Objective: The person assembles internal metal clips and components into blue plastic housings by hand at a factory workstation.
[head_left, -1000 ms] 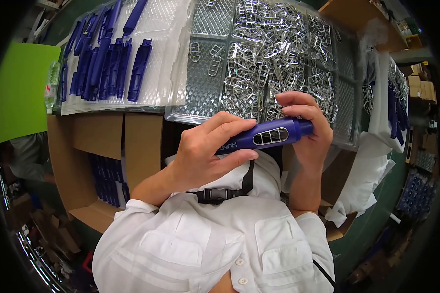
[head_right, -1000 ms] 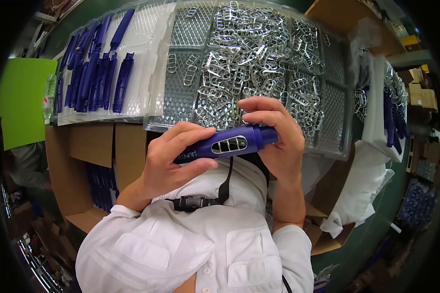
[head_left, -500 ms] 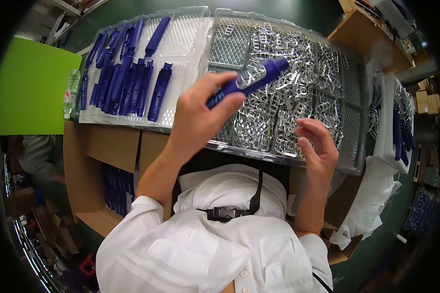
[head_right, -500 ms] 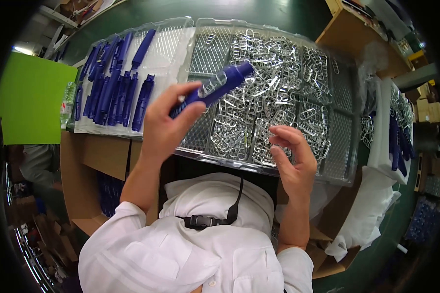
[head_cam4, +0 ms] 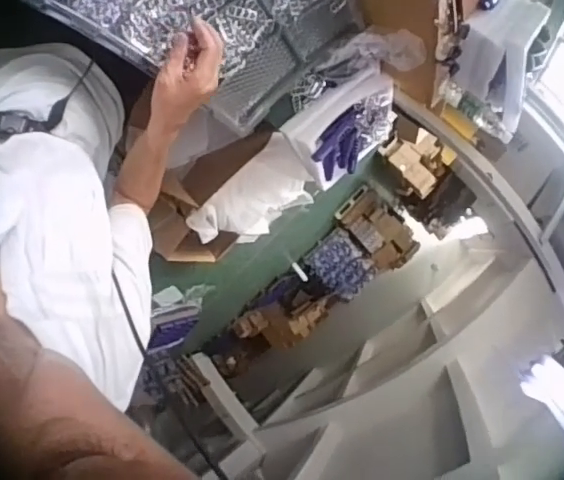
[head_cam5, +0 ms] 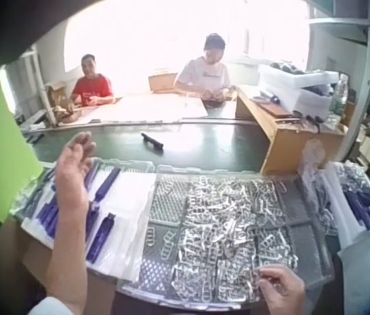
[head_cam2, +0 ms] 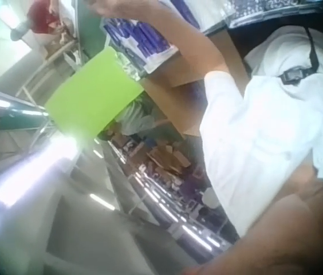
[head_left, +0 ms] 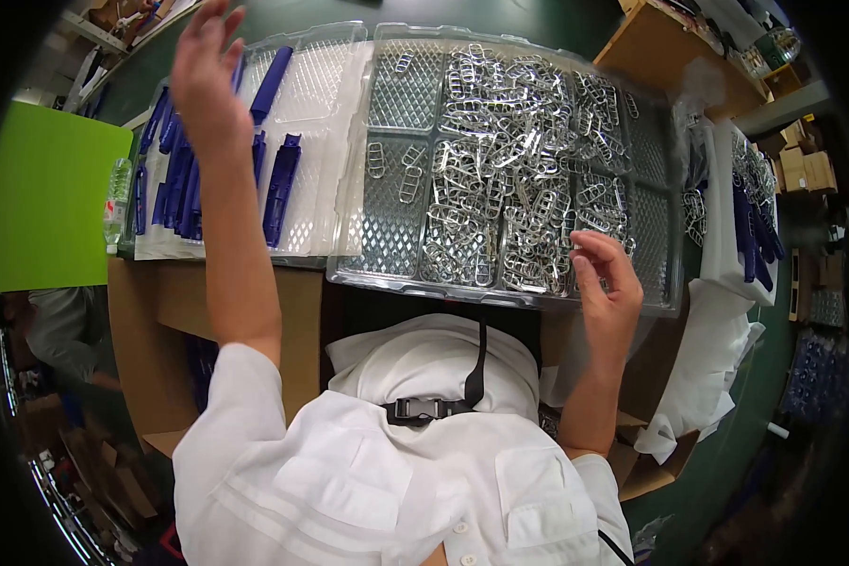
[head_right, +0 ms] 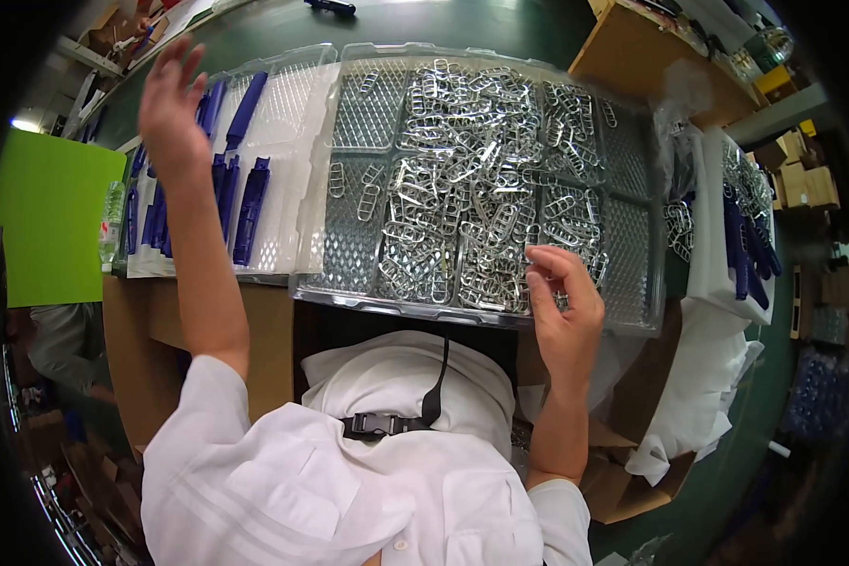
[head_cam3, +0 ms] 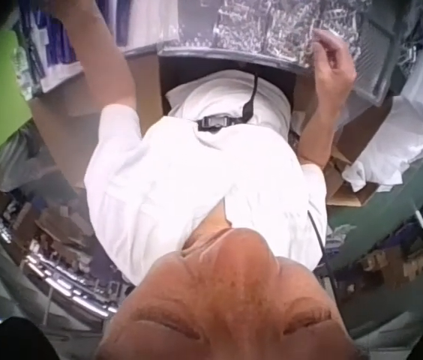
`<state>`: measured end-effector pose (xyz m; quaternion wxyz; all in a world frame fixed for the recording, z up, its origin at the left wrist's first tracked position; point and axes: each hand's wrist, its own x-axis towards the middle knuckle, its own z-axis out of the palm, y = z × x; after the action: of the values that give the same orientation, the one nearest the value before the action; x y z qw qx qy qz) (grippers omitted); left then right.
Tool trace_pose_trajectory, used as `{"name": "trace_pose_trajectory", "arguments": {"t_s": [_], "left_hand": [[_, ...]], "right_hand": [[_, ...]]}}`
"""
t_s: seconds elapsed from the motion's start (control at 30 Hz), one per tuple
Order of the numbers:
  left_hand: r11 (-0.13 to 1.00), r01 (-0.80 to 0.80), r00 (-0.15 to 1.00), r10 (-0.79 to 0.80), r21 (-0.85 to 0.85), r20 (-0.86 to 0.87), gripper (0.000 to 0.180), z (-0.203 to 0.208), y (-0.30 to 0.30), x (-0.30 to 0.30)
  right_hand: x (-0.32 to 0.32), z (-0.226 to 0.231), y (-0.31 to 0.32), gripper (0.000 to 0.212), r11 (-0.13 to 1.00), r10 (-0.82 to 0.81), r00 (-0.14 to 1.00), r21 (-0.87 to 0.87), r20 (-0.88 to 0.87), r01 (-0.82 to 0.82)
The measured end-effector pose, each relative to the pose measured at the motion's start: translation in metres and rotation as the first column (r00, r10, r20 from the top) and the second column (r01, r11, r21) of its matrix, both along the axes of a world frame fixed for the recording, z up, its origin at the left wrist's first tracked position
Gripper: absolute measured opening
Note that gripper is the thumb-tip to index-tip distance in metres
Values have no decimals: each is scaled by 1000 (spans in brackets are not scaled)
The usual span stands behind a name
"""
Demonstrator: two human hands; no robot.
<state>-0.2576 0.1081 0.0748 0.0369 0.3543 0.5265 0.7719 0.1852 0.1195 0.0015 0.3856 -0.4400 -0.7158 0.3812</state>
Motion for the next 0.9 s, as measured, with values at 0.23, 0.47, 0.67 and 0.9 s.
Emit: {"name": "trace_pose_trajectory", "arguments": {"t_s": [0.23, 0.47, 0.67, 0.9], "left_hand": [[803, -596, 791, 587, -1, 169, 23, -117, -283, 46], [454, -591, 339, 890, -667, 305, 30, -292, -479, 35], [-140, -754, -158, 987, -642, -30, 35, -288, -614, 71], [25, -467, 745, 549, -884, -379, 28, -274, -574, 39]], "right_hand": [[-38, 1, 25, 20, 855, 108, 876, 406, 470, -323], [-47, -18, 43, 23, 794, 82, 709, 384, 701, -472], [-33, -31, 67, 23, 833, 90, 799, 395, 595, -388], [-24, -35, 62, 26, 974, 149, 944, 123, 295, -193]]}}
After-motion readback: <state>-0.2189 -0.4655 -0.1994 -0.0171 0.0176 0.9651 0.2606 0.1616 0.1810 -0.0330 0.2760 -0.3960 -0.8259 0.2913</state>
